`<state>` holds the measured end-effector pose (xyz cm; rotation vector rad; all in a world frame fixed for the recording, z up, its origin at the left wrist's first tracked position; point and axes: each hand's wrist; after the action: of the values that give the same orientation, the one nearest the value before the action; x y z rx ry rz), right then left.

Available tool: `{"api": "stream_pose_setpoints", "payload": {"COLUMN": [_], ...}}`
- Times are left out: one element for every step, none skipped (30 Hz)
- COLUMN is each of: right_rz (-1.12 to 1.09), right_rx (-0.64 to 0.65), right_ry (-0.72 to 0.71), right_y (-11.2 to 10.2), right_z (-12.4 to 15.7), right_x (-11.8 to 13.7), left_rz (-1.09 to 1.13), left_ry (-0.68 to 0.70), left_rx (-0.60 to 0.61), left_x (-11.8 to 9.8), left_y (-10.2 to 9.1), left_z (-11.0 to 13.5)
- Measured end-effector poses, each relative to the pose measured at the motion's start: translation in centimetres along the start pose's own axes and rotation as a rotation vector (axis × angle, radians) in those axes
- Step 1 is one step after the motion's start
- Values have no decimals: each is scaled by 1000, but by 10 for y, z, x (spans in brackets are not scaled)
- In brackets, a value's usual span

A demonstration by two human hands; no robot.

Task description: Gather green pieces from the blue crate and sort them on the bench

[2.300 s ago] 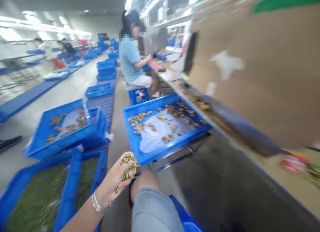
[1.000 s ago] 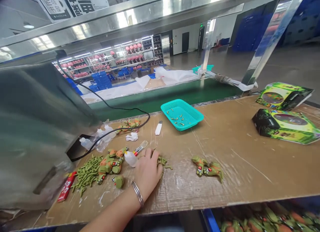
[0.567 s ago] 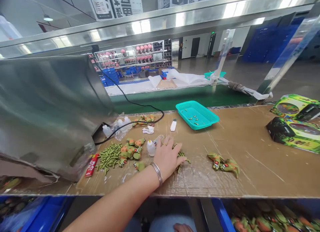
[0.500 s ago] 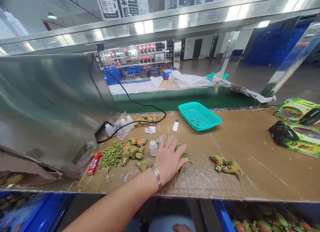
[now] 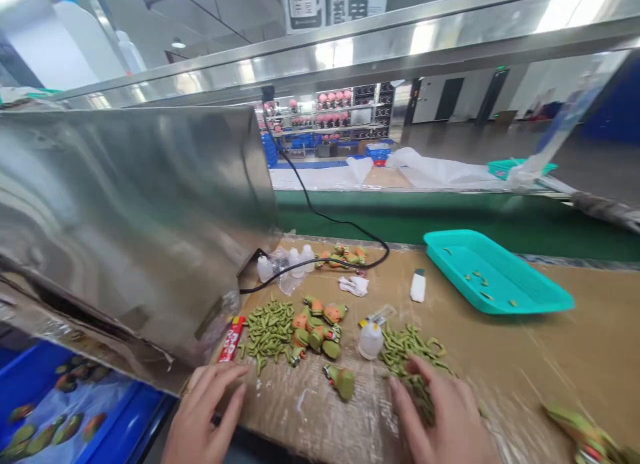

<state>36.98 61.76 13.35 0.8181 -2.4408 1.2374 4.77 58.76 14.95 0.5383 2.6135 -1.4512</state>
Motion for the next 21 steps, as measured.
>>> {"api": "stream_pose_setpoints", "payload": {"right_rz": [5, -4, -23, -42, -57, -69, -85, -109, -139, -175, -216, -259, -296, -347, -422, -521, -639, -766, -885, -977, -1027], "right_rx": [0, 18, 40, 60, 71, 77, 84, 93, 96, 96, 93, 88, 84, 81, 90, 110, 137, 165, 193, 212, 220], "right_ry": [36, 50, 52, 49, 44, 44, 48, 53, 62, 73, 90, 110, 126, 146, 172, 210, 267, 337, 414, 487, 542], "right_y": [9, 19, 30, 39, 47, 52, 55, 55, 54, 50, 46, 42, 37, 32, 28, 24, 21, 19, 16, 14, 12], "right_z": [-14, -24, -31, -35, -38, -39, -39, -39, -38, -36, -34, -31, -28, -24, -19, -14, -8, -3, 3, 9, 13], "right_x": [0, 0, 0, -1, -1, -1, -1, 1, 3, 6, 10, 15, 19, 23, 27, 30, 32, 32, 32, 32, 31], "left_rz": [-17, -27, -30, -25, -14, 4, 27, 55, 89, 127, 168, 212, 256, 299, 339, 377, 416, 455, 498, 543, 591], "left_ry": [-34, -55, -66, -69, -65, -56, -42, -23, 0, 27, 56, 83, 105, 119, 122, 117, 106, 90, 71, 48, 21], "left_rx": [-3, 1, 11, 26, 43, 62, 82, 102, 124, 147, 170, 195, 219, 241, 260, 277, 292, 305, 318, 330, 340], "left_x": [6, 8, 8, 5, 0, -8, -16, -26, -36, -46, -56, -66, -74, -82, -88, -93, -96, -98, -98, -97, -95], "left_y": [2, 4, 7, 10, 13, 16, 19, 23, 26, 30, 34, 37, 41, 45, 48, 51, 54, 56, 56, 56, 54], "left_z": [2, 3, 3, 2, 1, 0, -2, -4, -7, -10, -14, -19, -24, -29, -34, -39, -43, -46, -47, -46, -44]}}
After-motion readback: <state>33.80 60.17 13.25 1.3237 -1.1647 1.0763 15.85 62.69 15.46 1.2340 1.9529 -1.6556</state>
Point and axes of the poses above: each hand's wrist, its own z-axis away from the middle knuckle, its own y-axis out of the palm, x = y × z, and after that the axes turned 12 degrees about -z, right-handed
